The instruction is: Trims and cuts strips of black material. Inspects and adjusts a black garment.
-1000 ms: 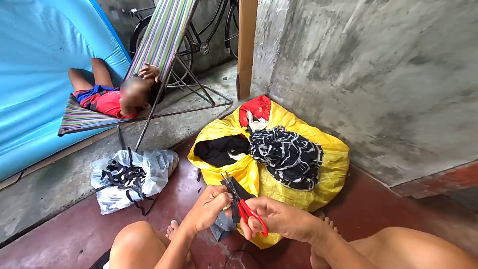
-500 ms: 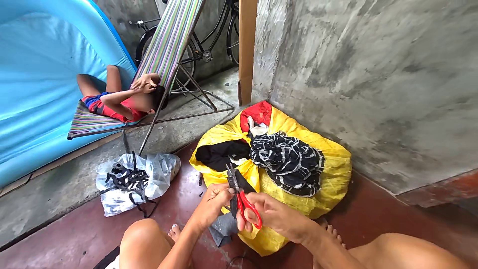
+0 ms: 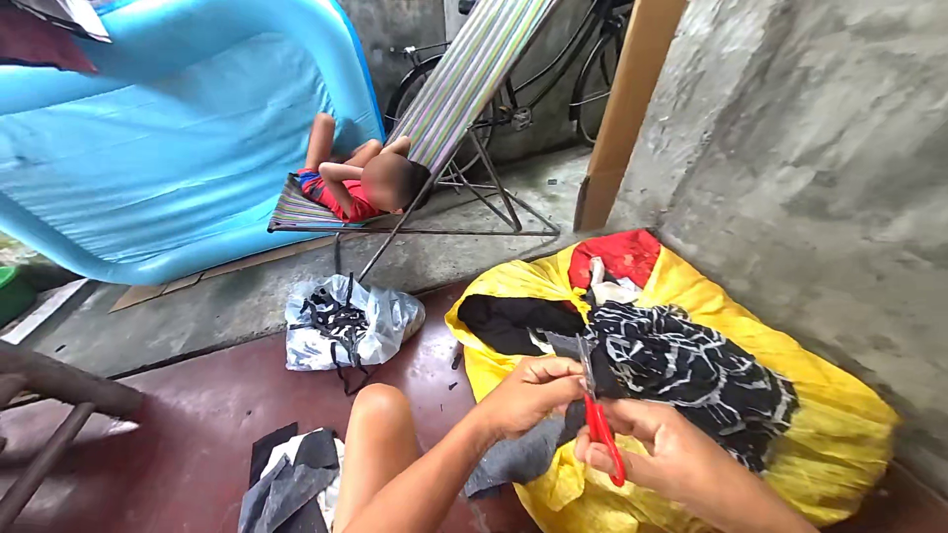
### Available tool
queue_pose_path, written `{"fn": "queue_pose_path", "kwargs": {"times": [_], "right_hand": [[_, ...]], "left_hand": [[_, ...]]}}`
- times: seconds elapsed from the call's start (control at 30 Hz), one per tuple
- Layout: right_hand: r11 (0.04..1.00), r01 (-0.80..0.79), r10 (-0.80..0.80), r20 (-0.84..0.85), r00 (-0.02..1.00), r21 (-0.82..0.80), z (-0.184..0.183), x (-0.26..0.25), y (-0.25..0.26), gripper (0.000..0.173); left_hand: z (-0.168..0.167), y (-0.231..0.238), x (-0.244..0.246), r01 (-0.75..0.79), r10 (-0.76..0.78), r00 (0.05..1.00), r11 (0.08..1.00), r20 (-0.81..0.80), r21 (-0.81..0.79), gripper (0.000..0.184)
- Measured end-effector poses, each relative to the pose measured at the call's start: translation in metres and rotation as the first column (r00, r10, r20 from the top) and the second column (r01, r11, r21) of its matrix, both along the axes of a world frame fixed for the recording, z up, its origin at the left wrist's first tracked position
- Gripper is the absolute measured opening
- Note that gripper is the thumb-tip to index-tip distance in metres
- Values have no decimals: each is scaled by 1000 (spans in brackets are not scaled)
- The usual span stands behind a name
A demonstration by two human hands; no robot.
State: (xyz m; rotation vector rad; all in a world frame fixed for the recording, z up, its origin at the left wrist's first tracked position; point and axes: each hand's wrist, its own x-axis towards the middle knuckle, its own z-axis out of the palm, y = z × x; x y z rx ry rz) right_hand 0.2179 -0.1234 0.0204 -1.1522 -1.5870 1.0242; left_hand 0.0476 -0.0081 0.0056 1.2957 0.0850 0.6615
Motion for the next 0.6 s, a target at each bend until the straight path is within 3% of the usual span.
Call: {"fn": "queue_pose_path", "kwargs": {"times": [0.17,0.27,0.37,0.5,0.6], "right_hand": [[979,127,-162,228,960,161,-12,1,3,52],[977,151,-160,52,986,148,-9,-5,3,52],[975,211,-203,-124,971,62,-1,-7,5,49],[944,328,-327,-279,903,-45,-2,3,12,38],[908,411,-416,-271,868,-77,3,10,11,35]], "left_hand": [[-2,-6,8,-101,70,982,979,-175,-179,20],[3,-2,7,-116,28,972,921,-234,-373,20],[2,2,6,-155,47,967,887,-249,-435,24],[11,9,-3,-186,98,964,913,-248,-362,24],[31,18,-29,-285,237,908,954,-347,-95,26]]}}
